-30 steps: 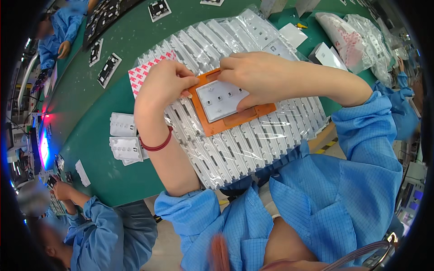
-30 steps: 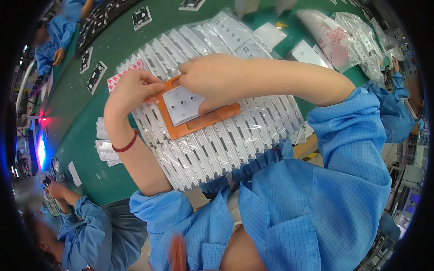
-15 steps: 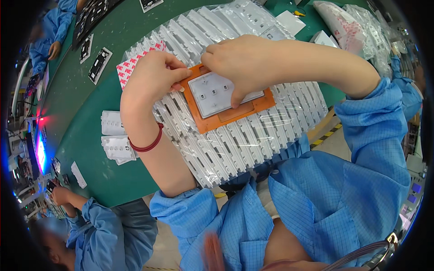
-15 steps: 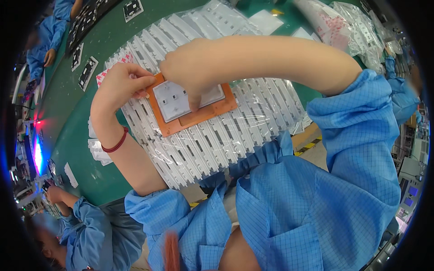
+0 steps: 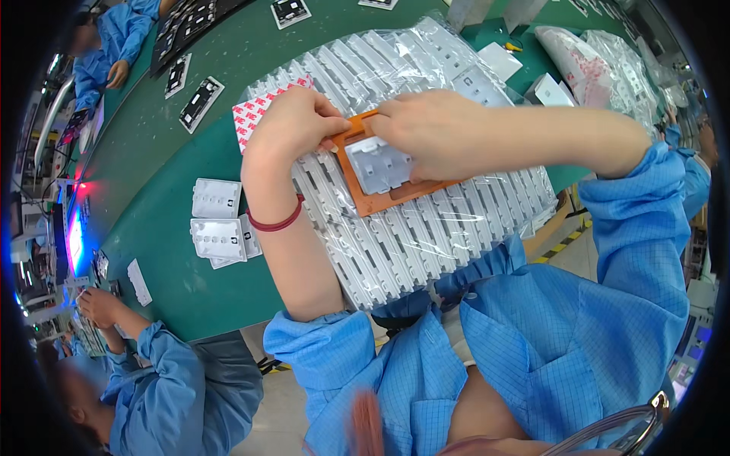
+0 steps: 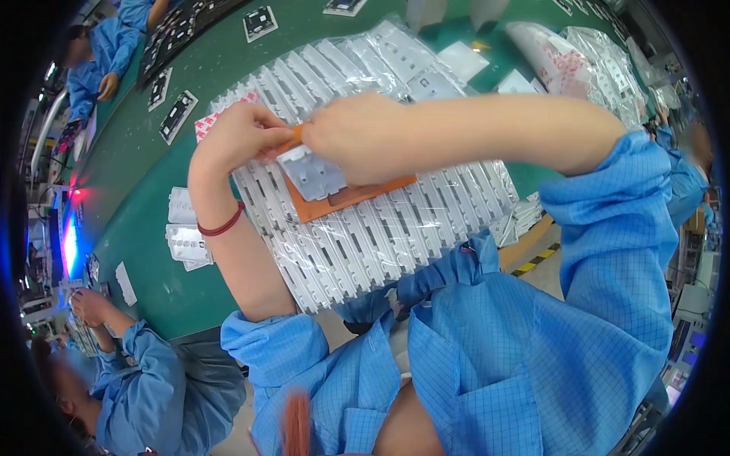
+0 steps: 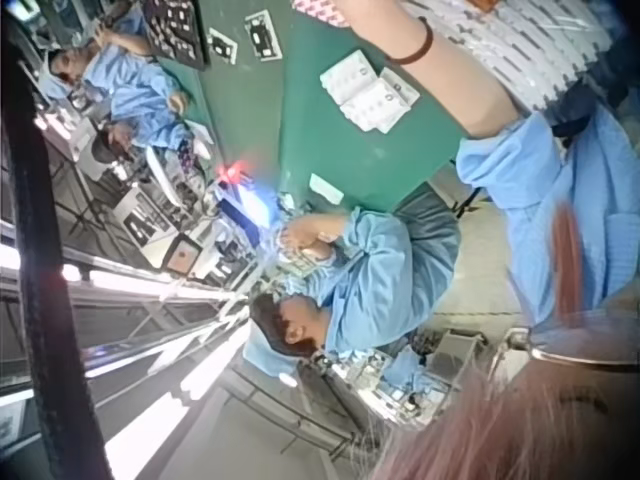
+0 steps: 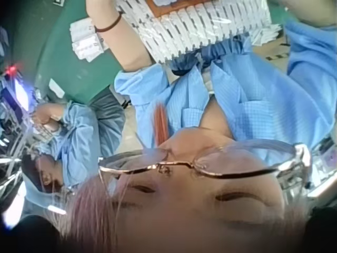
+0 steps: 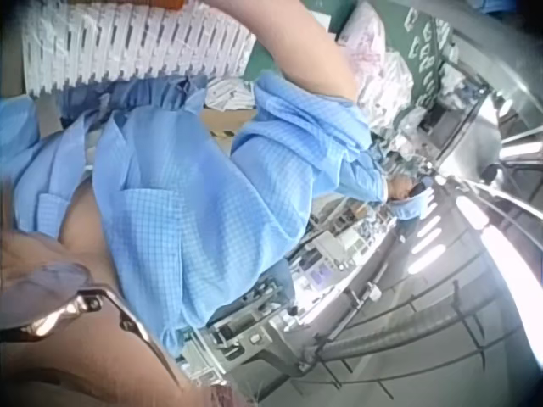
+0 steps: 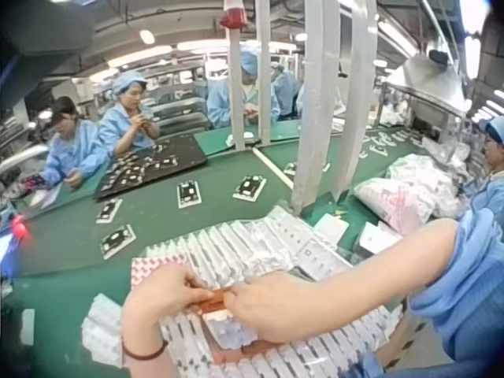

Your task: Assembling small electronic components into plastic housings using an alignment jig on a production line.

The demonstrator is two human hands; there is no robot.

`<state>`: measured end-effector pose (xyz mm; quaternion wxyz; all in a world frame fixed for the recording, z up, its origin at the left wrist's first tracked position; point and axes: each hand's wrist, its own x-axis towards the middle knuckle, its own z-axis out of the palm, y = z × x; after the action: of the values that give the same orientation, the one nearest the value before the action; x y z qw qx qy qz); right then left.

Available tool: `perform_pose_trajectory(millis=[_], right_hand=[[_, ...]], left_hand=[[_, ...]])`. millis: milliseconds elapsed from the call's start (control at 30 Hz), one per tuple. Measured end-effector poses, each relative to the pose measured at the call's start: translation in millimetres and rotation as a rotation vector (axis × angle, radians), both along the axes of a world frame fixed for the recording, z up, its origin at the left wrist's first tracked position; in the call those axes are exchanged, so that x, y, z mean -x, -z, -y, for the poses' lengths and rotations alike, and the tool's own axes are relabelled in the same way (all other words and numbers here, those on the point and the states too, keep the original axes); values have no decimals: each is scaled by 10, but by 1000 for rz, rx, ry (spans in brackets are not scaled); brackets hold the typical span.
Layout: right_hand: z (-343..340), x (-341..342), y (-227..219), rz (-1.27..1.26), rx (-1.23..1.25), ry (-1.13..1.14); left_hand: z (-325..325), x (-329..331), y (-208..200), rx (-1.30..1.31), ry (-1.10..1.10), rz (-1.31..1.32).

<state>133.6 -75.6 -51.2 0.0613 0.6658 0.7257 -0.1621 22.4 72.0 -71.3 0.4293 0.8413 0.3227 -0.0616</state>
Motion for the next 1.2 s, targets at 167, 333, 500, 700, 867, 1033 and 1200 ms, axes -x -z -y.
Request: perform_pose_trajectory(millis=[167,333,500,700,867,1033,1200], right_hand=[[433,126,40,-16,-279,-65],[685,214,130,25,-438,-173],[666,74,-58,-271,-365,-51],[520,-50,-369,-839,-295,240],[530,-103,-340,-1136,-178,419],[514,-133,-463,-1127,-198,406],[458,-169,-450,-1173,-272,413]], left_hand=[[-7,-22,4,16,29,20],[-31,-24,8,-13,56,7],[-56,11,2,31,48,35],[-34,21,16,37,46,91],[64,45,-132,-294,-30,302],[363,196,-455,317,-77,828],[405,135,-487,86,178,867]])
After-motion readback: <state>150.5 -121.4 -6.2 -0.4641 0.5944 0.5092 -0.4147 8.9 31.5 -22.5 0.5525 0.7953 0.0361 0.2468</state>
